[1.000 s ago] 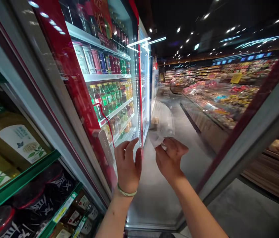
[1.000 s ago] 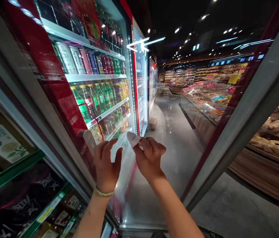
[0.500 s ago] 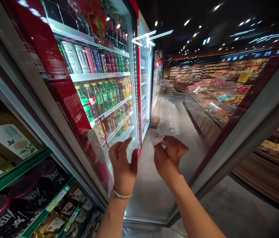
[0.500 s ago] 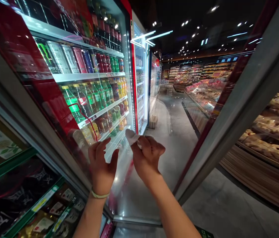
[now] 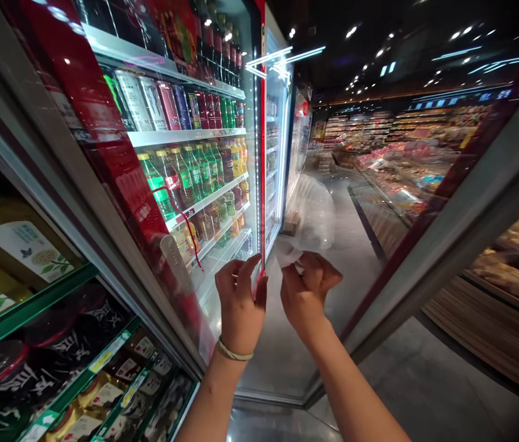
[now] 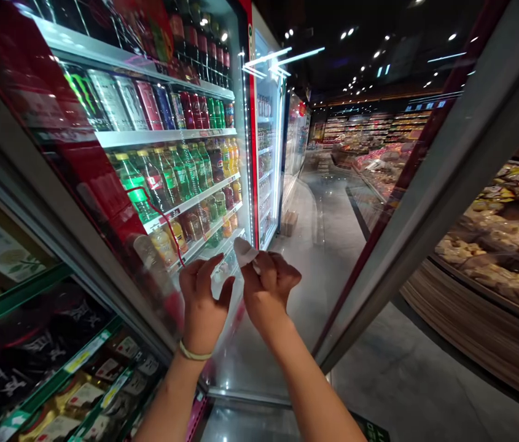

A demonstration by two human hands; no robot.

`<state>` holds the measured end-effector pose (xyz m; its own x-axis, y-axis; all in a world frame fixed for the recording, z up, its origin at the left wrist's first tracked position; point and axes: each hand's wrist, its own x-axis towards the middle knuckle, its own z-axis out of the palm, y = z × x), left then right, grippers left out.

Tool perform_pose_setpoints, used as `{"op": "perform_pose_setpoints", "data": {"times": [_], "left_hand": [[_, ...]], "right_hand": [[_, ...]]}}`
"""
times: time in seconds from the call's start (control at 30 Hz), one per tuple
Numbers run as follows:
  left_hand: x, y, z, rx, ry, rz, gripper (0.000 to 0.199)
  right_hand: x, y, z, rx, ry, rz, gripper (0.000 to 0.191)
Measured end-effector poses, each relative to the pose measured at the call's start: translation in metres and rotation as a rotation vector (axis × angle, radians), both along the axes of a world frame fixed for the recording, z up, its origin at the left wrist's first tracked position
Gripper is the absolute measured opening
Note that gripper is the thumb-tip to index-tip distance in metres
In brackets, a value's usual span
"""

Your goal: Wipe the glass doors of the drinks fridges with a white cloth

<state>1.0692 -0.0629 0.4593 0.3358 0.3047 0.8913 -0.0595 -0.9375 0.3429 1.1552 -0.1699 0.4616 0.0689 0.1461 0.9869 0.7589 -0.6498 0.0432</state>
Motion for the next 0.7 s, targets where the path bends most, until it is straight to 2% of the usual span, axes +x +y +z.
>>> {"op": "perform_pose_setpoints", "data": {"times": [0.13, 0.23, 0.33, 0.5, 0.7], "left_hand": [[0.005, -0.004, -0.001, -0.003, -0.017, 0.02, 0.043], [0.01, -0.009, -0.001, 0.008, -0.026, 0.017, 0.045], [0.015, -0.015, -0.002, 0.027, -0.018, 0.011, 0.047], [0.021, -0.02, -0.002, 0.039, -0.012, 0.033, 0.045], [0.03, -0.033, -0.002, 0.039, 0.007, 0.027, 0.045]], "right_hand": [[0.008, -0.013, -0.008, -0.076, -0.067, -0.006, 0.049], [0.015, -0.021, -0.007, -0.003, -0.05, -0.071, 0.054], [0.017, -0.02, -0.006, 0.041, 0.006, -0.071, 0.048], [0.021, -0.023, -0.02, -0.069, -0.049, -0.06, 0.045], [0.03, -0.029, -0.018, 0.057, 0.038, -0.082, 0.042]]}}
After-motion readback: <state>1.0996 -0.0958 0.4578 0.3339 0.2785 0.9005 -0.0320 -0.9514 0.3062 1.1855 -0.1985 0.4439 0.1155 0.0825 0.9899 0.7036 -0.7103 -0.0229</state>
